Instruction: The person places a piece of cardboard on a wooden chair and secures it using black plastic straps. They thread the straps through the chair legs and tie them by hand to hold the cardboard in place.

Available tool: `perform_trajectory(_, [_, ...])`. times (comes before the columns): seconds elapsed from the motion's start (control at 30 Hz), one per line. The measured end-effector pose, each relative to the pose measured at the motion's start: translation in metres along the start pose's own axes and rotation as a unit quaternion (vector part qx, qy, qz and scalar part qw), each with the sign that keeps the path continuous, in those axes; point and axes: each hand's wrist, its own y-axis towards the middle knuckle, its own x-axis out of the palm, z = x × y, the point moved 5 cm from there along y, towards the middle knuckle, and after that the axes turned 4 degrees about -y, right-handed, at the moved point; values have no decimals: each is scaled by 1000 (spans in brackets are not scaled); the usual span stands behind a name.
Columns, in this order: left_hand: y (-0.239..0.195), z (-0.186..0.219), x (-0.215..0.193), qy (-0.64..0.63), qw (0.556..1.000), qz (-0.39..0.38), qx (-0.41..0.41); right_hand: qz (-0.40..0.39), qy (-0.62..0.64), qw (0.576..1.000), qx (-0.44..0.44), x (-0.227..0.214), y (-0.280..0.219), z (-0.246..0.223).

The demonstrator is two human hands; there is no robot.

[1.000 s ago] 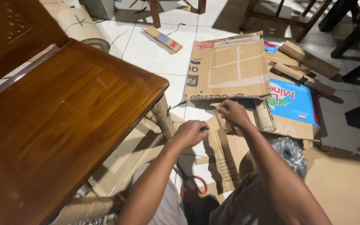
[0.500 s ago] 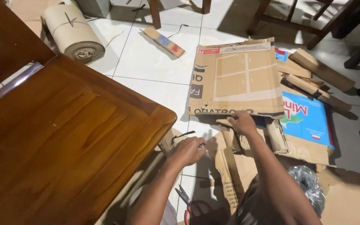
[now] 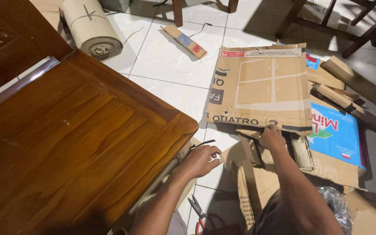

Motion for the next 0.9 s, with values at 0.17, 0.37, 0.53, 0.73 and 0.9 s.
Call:
perform_trajectory(0.17, [16, -16, 14, 6, 1000, 1, -7, 42, -84, 994, -63, -21, -17, -35])
perform_trajectory(0.37, [39, -39, 33, 23, 999, -5, -43, 81, -117, 983, -118, -61, -61, -98])
perform_trajectory(0.53, [44, -36, 39, 38, 997, 12, -63, 66, -24, 981, -182, -69, -101, -128])
perform_trajectory(0.73, [52, -18, 44, 1, 994, 19, -105, 77, 82, 960, -256, -86, -136, -126])
perform_trajectory(0.9, [68, -15, 56, -21, 989, 43, -138, 147, 126, 953, -234, -107, -157, -114])
